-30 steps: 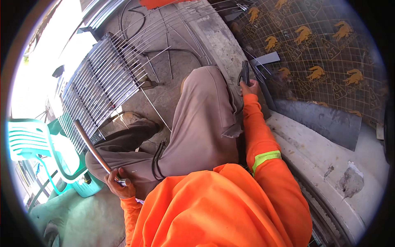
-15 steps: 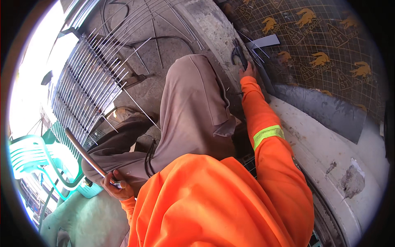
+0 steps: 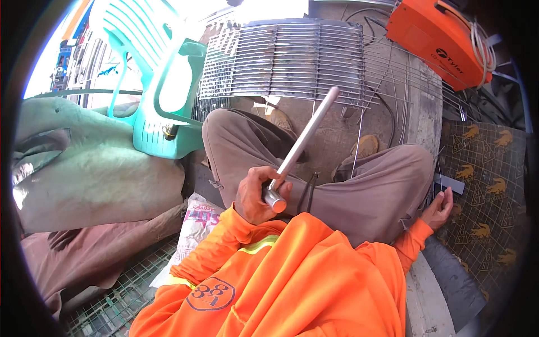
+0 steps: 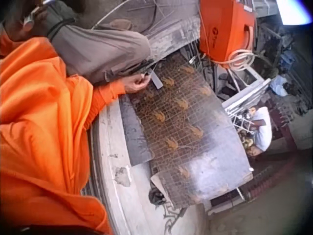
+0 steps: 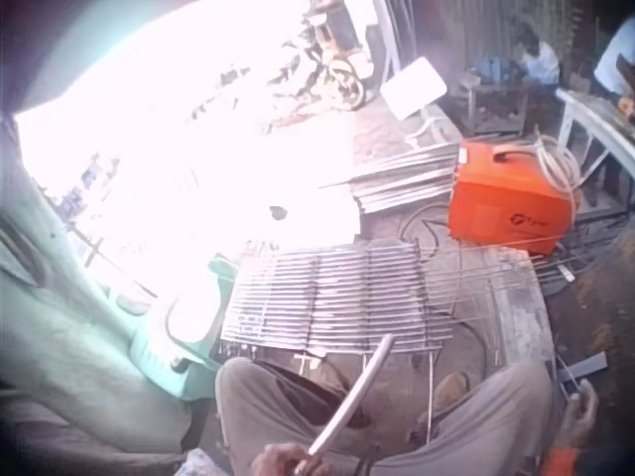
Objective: Welding and assembling a curved metal wire grid using a welding torch, hammer, and pliers.
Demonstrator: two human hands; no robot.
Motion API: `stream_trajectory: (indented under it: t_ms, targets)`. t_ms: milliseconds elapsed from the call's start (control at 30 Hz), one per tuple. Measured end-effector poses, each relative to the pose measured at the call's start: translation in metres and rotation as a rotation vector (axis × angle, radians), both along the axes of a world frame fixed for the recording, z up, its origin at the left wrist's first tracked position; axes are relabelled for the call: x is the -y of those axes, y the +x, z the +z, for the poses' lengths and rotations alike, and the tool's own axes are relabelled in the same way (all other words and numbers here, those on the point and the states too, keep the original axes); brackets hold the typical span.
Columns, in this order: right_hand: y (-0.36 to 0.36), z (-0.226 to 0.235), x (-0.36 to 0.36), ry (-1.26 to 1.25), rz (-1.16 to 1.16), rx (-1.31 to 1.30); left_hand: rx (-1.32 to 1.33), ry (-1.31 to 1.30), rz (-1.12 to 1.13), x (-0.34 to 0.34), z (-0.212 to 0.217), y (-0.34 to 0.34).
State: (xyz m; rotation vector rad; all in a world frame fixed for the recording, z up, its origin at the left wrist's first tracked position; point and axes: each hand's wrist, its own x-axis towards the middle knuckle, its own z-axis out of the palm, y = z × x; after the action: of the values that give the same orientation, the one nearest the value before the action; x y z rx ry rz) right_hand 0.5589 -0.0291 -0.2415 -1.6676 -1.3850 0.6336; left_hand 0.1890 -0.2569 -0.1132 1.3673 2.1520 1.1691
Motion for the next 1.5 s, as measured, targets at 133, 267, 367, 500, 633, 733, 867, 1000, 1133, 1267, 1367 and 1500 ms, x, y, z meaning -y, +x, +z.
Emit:
stream_trajectory:
  t_ms: [133,267,367,500,633,733,867,1000,1133,1267,1367,1500]
  targets:
    - [-0.121,0.169,0.048,0.314,0.651,0.338,0.22,0.105,-0.361,-0.02,0.025,0.004]
    - [-0.174,0.204,0.075,0.282,1.262,0.601,0.524,-0.06,-0.516,-0.013,0.048,-0.013]
    - [-0.177,0.186,0.096,-0.136,1.391,0.457,0.641,-0.228,-0.688,-0.025,0.058,-0.04]
    - [-0.17,0.179,0.117,-0.3,1.265,0.325,0.367,-0.284,-0.598,-0.04,0.069,-0.138]
    - [-0.152,0.177,0.126,-0.479,0.964,0.344,0.333,-0.016,0.29,-0.069,-0.003,-0.282]
    - [-0.131,0.169,0.13,-0.5,0.736,0.346,0.14,-0.004,0.563,-0.091,-0.087,-0.373]
    - [-0.123,0.154,0.132,-0.554,0.543,0.228,0.101,-0.15,0.564,-0.088,-0.125,-0.421]
    - [-0.113,0.145,0.13,-0.64,0.437,0.161,0.102,-0.111,0.487,-0.092,-0.118,-0.419]
    - [-0.118,0.143,0.13,-0.652,0.435,0.158,0.062,-0.089,0.451,-0.092,-0.116,-0.406]
    - [-0.111,0.144,0.129,-0.658,0.464,0.236,-0.15,0.045,0.509,-0.111,-0.112,-0.364]
    - [-0.119,0.163,0.127,-0.886,0.413,0.055,0.281,-0.455,0.579,-0.113,-0.091,-0.374]
    - [-0.126,0.192,0.115,-0.938,0.647,-0.49,0.147,0.012,0.503,-0.086,-0.084,-0.394]
